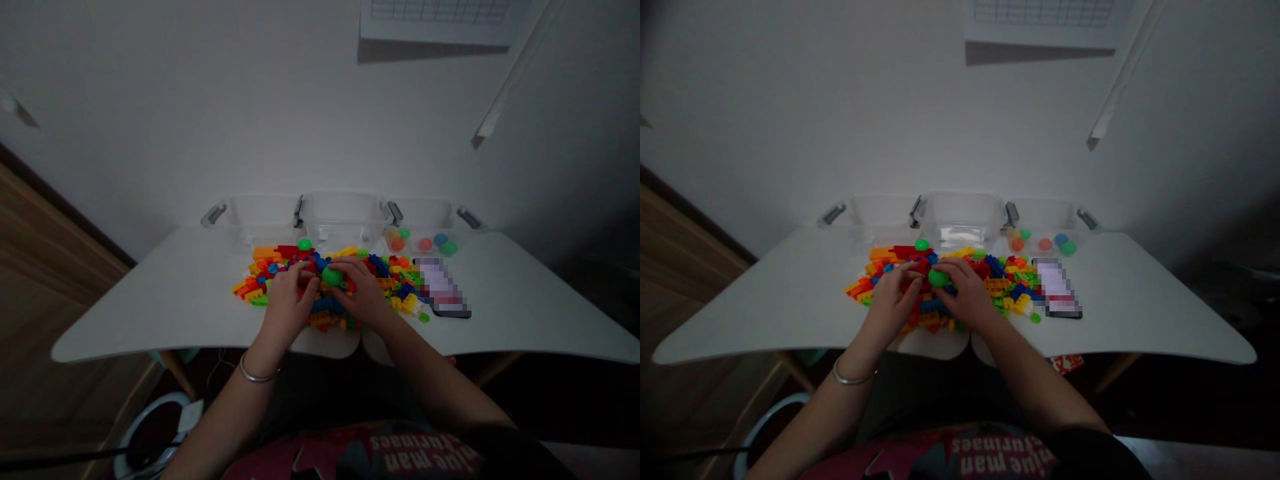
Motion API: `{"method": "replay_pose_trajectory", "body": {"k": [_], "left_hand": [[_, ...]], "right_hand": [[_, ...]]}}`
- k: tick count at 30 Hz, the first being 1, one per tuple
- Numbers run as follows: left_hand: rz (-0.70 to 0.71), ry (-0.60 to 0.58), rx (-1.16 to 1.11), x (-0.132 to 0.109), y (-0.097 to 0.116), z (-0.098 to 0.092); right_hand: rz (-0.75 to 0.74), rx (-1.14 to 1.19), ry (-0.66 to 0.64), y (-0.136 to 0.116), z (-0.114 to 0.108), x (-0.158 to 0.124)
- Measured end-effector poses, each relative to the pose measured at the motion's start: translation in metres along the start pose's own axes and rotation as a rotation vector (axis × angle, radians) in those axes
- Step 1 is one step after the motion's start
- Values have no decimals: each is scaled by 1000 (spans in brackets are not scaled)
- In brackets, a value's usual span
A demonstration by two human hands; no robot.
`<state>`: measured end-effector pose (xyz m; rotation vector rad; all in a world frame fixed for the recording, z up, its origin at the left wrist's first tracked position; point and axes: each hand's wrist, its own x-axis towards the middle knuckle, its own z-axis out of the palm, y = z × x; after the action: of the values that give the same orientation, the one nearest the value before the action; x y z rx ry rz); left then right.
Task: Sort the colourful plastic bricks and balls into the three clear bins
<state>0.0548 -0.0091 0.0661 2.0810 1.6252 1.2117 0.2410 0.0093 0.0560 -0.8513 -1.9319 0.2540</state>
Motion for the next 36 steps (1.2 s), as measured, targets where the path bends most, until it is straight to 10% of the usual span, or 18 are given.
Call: {"method": "replay_pose_trajectory", "body": {"k": [10, 21, 36], "left_hand": [[16, 244, 273, 5, -57, -12], [21, 130, 272, 3, -71, -1], [-11, 92, 334, 46, -85, -9]], "right_hand": [[287, -264, 645, 86, -84, 22], [422, -541, 507, 150, -124, 35], [374, -581, 471, 139, -118, 32]]}}
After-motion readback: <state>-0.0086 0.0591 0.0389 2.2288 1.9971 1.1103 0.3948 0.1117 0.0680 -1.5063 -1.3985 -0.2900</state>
